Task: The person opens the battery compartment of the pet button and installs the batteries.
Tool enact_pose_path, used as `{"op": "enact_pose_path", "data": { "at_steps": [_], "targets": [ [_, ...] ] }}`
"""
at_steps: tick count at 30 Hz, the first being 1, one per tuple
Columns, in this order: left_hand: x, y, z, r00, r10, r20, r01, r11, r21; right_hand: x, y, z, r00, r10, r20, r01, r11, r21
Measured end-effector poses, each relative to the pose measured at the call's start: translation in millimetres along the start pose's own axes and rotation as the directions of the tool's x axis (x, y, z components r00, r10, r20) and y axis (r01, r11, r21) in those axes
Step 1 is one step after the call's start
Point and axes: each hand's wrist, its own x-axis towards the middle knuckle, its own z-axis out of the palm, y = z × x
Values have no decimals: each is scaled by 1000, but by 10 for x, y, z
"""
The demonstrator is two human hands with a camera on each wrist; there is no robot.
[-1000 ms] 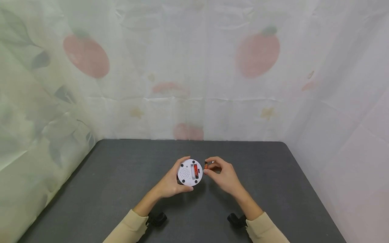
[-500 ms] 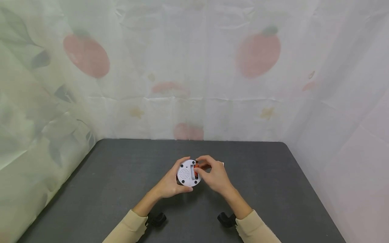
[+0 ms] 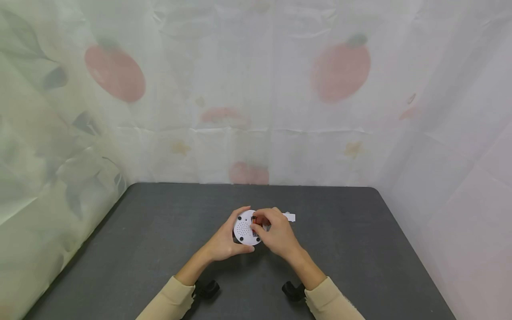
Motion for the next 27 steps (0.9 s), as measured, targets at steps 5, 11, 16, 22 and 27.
{"op": "enact_pose_path", "data": {
  "at_steps": [5, 11, 16, 22, 27],
  "targets": [
    [15, -21, 13, 1000, -15, 0, 15, 1000, 7, 3, 23, -4, 1000, -29, -10, 29, 1000, -7],
    [20, 3, 32, 1000, -24, -9, 24, 999, 35, 39, 65, -14, 999, 32, -25, -30, 996, 82],
    [28, 26, 35, 1000, -13, -18, 14, 999, 43, 54, 105, -11, 995, 96, -36, -89, 984, 155],
    [29, 23, 37, 1000, -2, -24, 3, 998, 55, 87, 132, -32, 966, 256, 17, -254, 945, 205],
    [32, 20, 39, 1000, 2, -20, -1, 998, 59, 131, 158, -61, 871, 449, 198, -490, 806, 331]
  ]
}}
